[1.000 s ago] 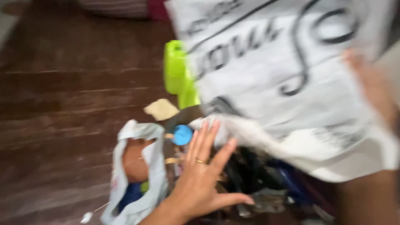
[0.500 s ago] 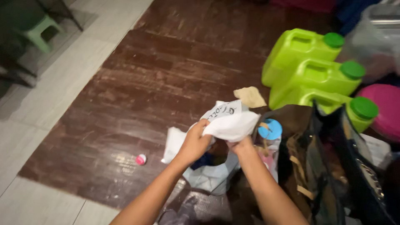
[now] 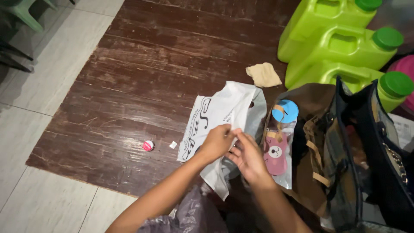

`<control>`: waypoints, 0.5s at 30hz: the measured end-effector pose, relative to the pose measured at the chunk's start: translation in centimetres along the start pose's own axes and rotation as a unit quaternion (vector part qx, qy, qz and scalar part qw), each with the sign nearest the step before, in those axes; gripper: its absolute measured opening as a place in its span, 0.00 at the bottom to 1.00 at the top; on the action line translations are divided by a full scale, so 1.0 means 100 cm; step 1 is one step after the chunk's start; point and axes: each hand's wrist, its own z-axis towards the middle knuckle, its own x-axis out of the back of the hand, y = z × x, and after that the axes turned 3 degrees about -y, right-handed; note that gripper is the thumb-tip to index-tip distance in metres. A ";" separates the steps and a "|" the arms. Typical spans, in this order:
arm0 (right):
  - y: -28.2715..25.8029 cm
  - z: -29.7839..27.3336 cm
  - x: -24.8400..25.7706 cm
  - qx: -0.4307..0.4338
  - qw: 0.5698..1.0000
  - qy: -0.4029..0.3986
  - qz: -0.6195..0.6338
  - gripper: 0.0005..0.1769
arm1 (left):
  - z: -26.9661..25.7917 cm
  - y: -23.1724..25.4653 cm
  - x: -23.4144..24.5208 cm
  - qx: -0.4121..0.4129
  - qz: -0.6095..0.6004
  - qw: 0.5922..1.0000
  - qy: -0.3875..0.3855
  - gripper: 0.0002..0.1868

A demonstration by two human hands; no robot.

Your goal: The person sorts various items including sleeping masks, a coin bank, and small boxes, then packs them into two different bags.

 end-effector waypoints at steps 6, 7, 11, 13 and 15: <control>0.042 0.020 0.010 -0.060 0.995 0.002 -0.076 0.11 | -0.019 -0.041 0.032 -0.081 0.067 0.991 0.088 0.10; 0.049 0.024 0.013 -0.049 0.996 0.009 -0.071 0.10 | -0.021 -0.046 0.041 -0.080 0.012 0.992 0.098 0.10; 0.043 0.030 0.040 -0.022 0.996 0.076 -0.049 0.08 | -0.032 -0.067 0.095 -0.046 -0.060 0.983 0.170 0.10; 0.038 0.022 0.055 -0.001 0.995 0.079 -0.065 0.09 | -0.040 -0.076 0.119 -0.083 -0.045 0.980 0.178 0.11; 0.038 0.018 0.062 0.001 0.994 0.075 -0.081 0.09 | -0.043 -0.080 0.129 -0.120 -0.029 0.975 0.183 0.11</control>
